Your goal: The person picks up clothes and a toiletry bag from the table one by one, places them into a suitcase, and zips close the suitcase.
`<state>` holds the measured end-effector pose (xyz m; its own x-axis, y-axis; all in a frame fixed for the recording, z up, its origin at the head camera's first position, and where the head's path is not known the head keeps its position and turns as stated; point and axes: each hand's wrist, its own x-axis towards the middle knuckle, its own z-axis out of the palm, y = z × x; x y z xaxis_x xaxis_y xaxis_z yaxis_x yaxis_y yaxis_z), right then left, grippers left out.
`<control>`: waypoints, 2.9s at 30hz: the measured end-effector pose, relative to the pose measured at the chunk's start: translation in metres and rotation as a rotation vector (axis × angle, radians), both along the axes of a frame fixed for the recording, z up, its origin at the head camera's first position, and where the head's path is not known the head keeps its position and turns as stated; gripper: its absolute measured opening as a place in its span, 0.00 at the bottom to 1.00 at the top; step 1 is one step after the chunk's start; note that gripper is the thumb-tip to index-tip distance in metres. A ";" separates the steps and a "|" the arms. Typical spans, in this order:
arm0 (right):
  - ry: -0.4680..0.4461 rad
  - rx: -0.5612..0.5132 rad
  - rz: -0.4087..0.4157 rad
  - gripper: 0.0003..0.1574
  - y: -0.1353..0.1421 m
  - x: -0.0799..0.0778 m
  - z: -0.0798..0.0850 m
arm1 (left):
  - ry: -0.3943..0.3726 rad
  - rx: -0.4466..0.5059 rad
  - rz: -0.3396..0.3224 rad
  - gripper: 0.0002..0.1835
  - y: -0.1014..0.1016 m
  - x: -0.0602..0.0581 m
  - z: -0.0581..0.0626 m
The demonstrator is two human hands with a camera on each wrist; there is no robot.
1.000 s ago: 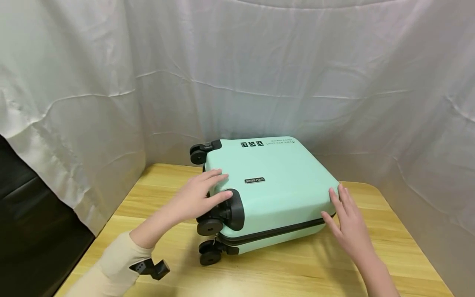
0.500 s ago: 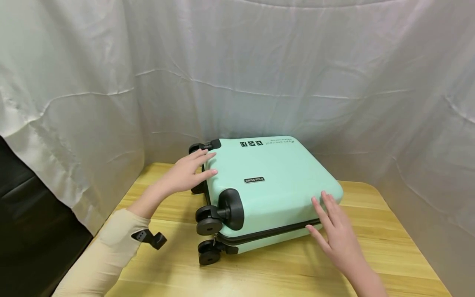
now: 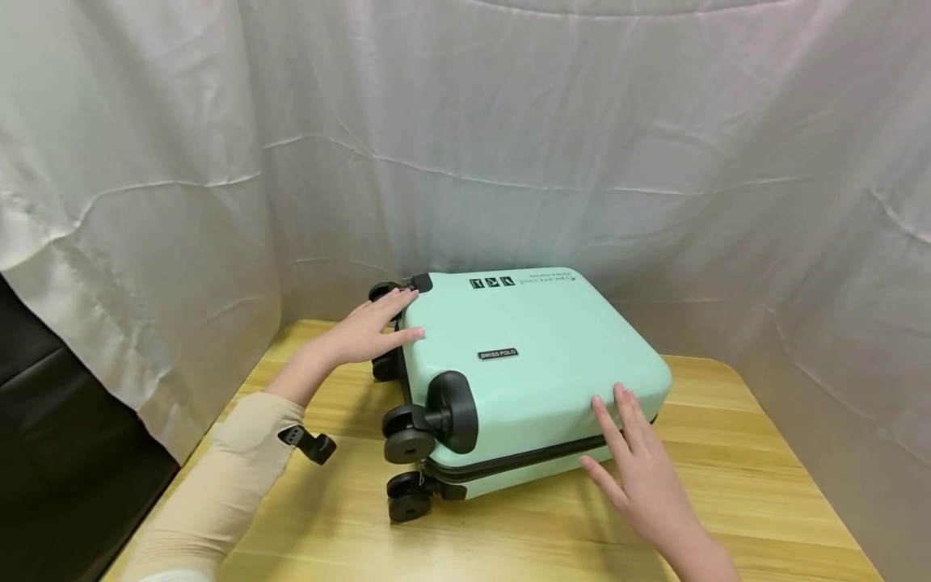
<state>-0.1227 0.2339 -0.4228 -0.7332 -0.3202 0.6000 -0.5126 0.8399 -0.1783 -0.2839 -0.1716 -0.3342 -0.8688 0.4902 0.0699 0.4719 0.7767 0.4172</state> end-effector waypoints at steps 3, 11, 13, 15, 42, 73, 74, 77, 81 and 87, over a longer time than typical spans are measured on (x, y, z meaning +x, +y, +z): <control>-0.010 0.001 0.001 0.44 -0.001 0.000 -0.001 | -0.010 0.029 -0.002 0.44 0.000 0.000 -0.002; -0.033 -0.014 0.018 0.45 0.003 -0.004 0.000 | -0.008 0.016 -0.001 0.45 0.001 0.005 0.001; -0.035 -0.024 0.030 0.45 0.005 -0.005 0.000 | -0.008 0.008 0.007 0.45 0.003 0.009 0.002; -0.028 -0.034 0.048 0.44 0.007 -0.006 -0.001 | -0.004 0.007 0.020 0.45 0.004 0.012 0.002; -0.180 -0.166 0.060 0.39 0.023 -0.041 0.003 | 0.215 0.050 0.244 0.48 0.026 0.086 -0.018; 0.091 -0.045 0.107 0.38 -0.006 -0.019 0.026 | 0.181 -0.140 0.051 0.39 -0.009 0.056 0.008; 0.098 -0.048 0.125 0.40 -0.009 -0.016 0.027 | 0.163 -0.135 0.041 0.41 -0.011 0.052 0.008; 0.091 -0.052 0.149 0.42 -0.016 -0.009 0.027 | 0.114 -0.110 0.011 0.44 -0.015 0.044 0.008; 0.105 -0.059 0.163 0.47 -0.025 -0.003 0.028 | 0.051 -0.084 -0.023 0.45 -0.018 0.037 0.008; 0.092 -0.072 0.143 0.56 -0.035 0.001 0.029 | 0.006 -0.046 -0.044 0.43 -0.020 0.034 0.006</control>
